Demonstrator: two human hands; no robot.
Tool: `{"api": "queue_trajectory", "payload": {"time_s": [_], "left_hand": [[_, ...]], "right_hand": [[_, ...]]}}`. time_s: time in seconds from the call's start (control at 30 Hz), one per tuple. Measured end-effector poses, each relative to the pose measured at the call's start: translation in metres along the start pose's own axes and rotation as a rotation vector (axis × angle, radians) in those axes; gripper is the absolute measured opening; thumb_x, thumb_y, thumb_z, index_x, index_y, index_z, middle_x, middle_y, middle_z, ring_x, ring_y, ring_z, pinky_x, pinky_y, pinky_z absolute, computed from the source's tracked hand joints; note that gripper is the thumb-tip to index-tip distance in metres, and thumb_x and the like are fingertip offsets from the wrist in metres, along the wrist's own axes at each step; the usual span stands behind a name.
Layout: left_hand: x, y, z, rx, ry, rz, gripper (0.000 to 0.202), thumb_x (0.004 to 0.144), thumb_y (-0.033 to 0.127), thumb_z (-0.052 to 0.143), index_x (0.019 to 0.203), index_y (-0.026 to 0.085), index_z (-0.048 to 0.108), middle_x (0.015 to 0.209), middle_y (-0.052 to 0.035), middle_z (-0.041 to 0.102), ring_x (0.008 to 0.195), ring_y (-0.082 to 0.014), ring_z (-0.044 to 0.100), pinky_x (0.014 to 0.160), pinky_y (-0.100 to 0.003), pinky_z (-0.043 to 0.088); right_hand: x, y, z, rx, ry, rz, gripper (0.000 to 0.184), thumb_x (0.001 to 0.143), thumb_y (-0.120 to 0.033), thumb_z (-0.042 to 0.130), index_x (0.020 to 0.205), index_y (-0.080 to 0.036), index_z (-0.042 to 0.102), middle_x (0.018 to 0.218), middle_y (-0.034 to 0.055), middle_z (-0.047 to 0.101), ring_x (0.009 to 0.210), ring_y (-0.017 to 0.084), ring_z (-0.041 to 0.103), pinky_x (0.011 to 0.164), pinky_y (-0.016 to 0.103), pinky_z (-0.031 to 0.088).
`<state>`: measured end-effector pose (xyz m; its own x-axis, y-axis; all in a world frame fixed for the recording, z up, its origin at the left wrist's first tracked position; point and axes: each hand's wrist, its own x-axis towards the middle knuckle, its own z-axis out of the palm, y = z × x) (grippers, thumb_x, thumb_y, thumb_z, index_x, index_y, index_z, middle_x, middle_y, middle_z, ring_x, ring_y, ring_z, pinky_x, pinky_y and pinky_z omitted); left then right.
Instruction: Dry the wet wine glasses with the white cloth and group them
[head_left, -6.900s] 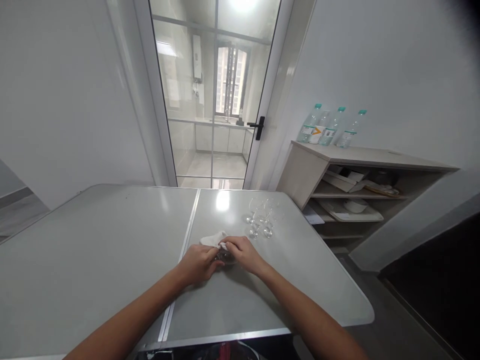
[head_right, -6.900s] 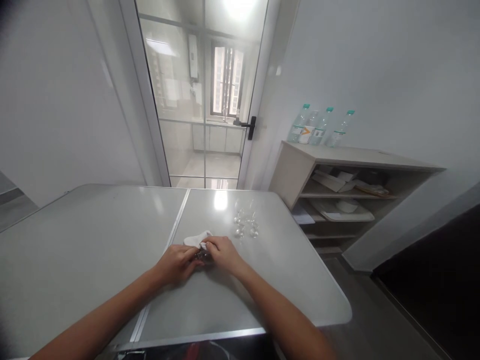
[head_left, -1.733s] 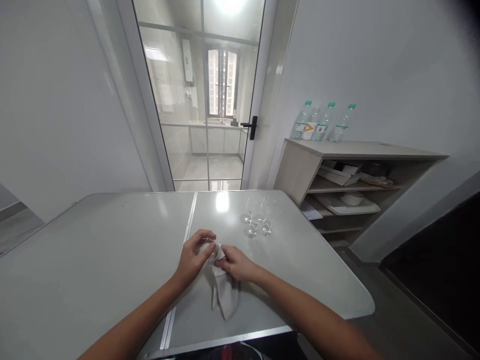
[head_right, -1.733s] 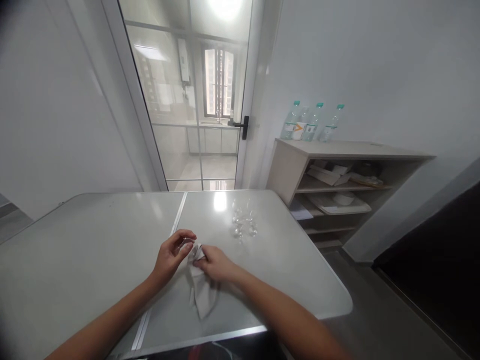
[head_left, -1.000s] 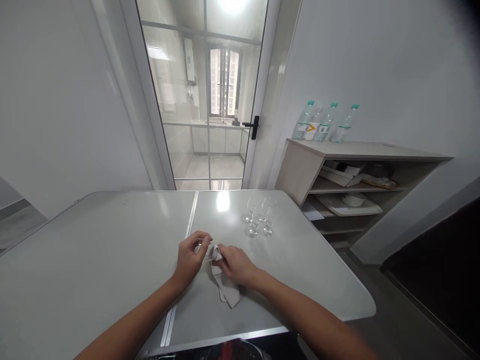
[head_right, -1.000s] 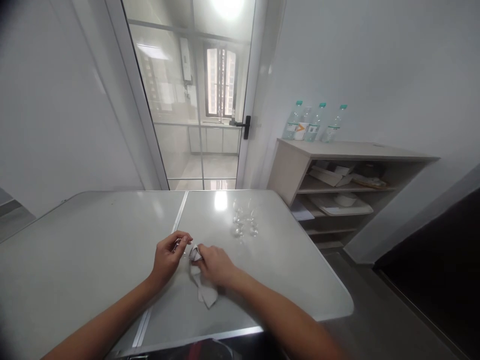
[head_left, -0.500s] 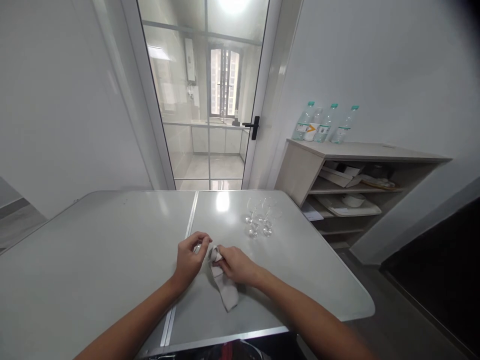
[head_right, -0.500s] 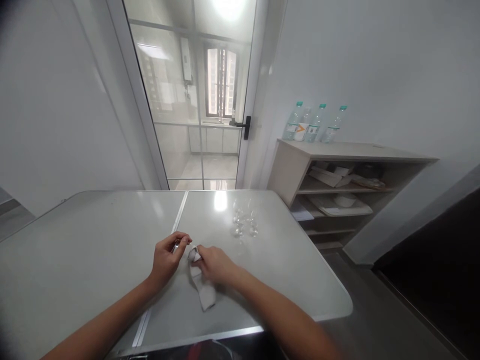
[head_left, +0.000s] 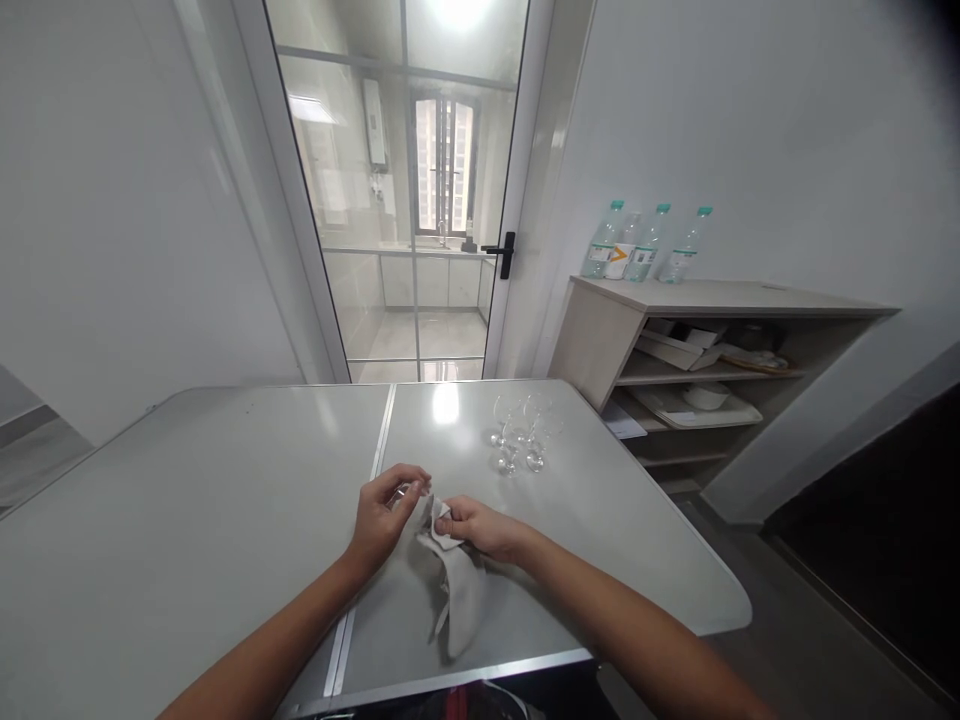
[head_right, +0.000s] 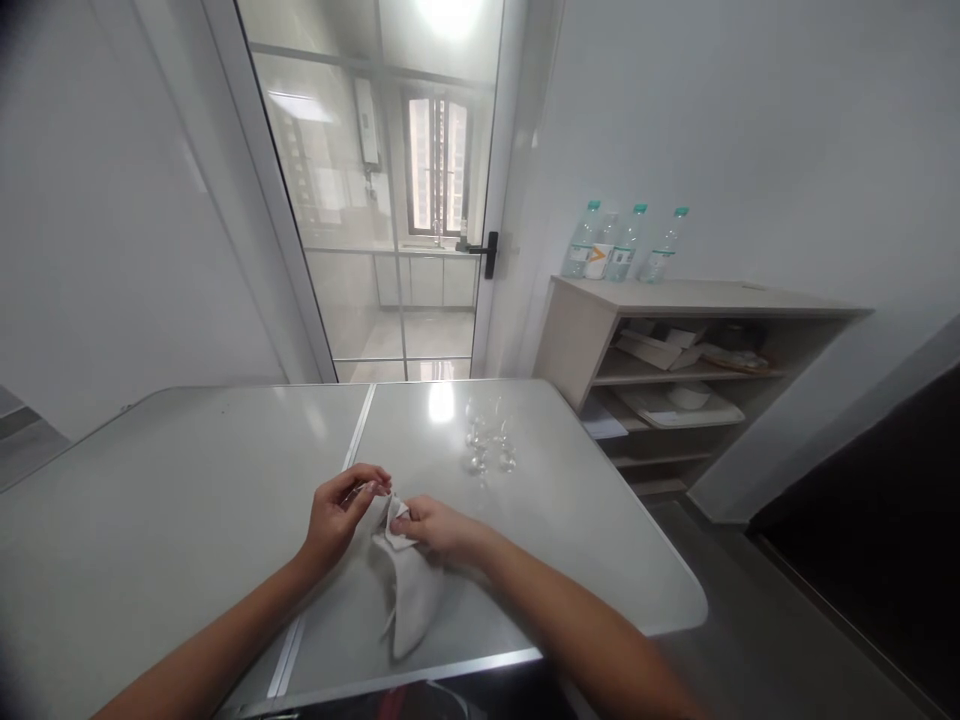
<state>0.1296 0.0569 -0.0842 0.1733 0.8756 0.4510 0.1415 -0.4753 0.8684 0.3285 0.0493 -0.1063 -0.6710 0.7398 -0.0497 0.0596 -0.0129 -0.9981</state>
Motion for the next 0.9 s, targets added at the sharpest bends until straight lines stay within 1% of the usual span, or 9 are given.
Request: {"api": "queue_trajectory", "payload": {"time_s": [0.07,0.23,0.33,0.43,0.53,0.7,0.77,0.83,0.9], "left_hand": [[-0.002,0.0,0.003,0.047,0.034,-0.01,0.023,0.095,0.034,0.059,0.081,0.019,0.068,0.079,-0.0032,0.07,0.074,-0.0172,0.068,0.07,-0.027,0.053],[-0.005,-0.001,0.007,0.199,0.119,0.003,0.019,0.093,0.031,0.06,0.079,0.019,0.066,0.077,-0.0012,0.069,0.073,-0.0162,0.068,0.07,-0.026,0.053],[-0.005,-0.001,0.006,0.212,0.165,-0.002,0.019,0.094,0.032,0.058,0.081,0.02,0.065,0.077,-0.001,0.068,0.073,-0.0159,0.068,0.068,-0.025,0.053],[-0.004,0.002,0.005,0.196,0.177,-0.009,0.021,0.094,0.033,0.058,0.08,0.019,0.066,0.077,-0.0014,0.069,0.071,-0.0159,0.068,0.065,-0.025,0.053],[-0.003,0.005,0.004,0.169,0.197,-0.015,0.021,0.094,0.033,0.058,0.08,0.019,0.067,0.077,-0.0015,0.069,0.071,-0.0159,0.069,0.065,-0.025,0.054],[-0.001,0.001,-0.003,0.205,0.281,0.013,0.018,0.092,0.03,0.06,0.08,0.019,0.068,0.078,-0.0016,0.07,0.072,-0.0162,0.068,0.071,-0.027,0.055],[-0.001,-0.001,-0.005,0.222,0.303,0.048,0.015,0.09,0.028,0.061,0.081,0.02,0.069,0.078,-0.002,0.07,0.074,-0.0169,0.068,0.073,-0.028,0.056],[-0.002,-0.002,-0.005,0.224,0.303,0.06,0.014,0.09,0.028,0.061,0.081,0.02,0.069,0.078,-0.0021,0.07,0.073,-0.0172,0.067,0.073,-0.029,0.056],[-0.002,-0.001,-0.005,0.219,0.282,0.046,0.016,0.089,0.028,0.061,0.078,0.02,0.069,0.076,-0.002,0.07,0.072,-0.0174,0.067,0.071,-0.028,0.055]], "right_hand": [[0.0,0.001,0.0,-0.073,-0.047,0.024,0.04,0.087,-0.056,0.065,0.087,-0.018,0.054,0.074,-0.003,0.05,0.066,0.012,0.045,0.065,0.024,0.038],[0.0,-0.004,0.004,-0.834,0.158,-0.015,0.014,0.091,-0.031,0.062,0.095,-0.018,0.057,0.08,0.0021,0.062,0.07,0.017,0.054,0.066,0.026,0.037],[0.0,-0.005,0.007,-1.066,0.215,-0.052,0.012,0.093,-0.022,0.054,0.104,-0.018,0.057,0.085,0.0058,0.066,0.074,0.019,0.057,0.07,0.028,0.037],[0.0,-0.004,0.008,-0.904,0.254,-0.133,0.01,0.096,-0.024,0.05,0.09,-0.02,0.057,0.073,0.0,0.059,0.065,0.015,0.05,0.066,0.026,0.035],[0.0,-0.003,0.001,-0.537,0.363,-0.228,0.031,0.101,-0.039,0.046,0.077,-0.02,0.052,0.065,-0.0042,0.048,0.06,0.012,0.042,0.061,0.023,0.034],[-0.007,-0.009,-0.014,-0.293,0.699,-0.306,0.033,0.101,-0.046,0.046,0.086,-0.019,0.056,0.072,-0.0023,0.052,0.066,0.014,0.046,0.064,0.025,0.038],[-0.01,-0.015,-0.013,-0.298,0.635,-0.312,0.029,0.103,-0.042,0.044,0.102,-0.018,0.06,0.082,0.0007,0.059,0.076,0.016,0.053,0.074,0.028,0.044],[-0.011,-0.02,-0.007,-0.384,0.379,-0.321,0.025,0.101,-0.034,0.047,0.116,-0.019,0.059,0.097,0.0036,0.064,0.091,0.019,0.057,0.087,0.032,0.046],[-0.012,-0.025,0.002,-0.522,0.132,-0.313,0.025,0.096,-0.028,0.053,0.12,-0.02,0.057,0.105,0.0051,0.065,0.097,0.02,0.058,0.092,0.034,0.046]]}}
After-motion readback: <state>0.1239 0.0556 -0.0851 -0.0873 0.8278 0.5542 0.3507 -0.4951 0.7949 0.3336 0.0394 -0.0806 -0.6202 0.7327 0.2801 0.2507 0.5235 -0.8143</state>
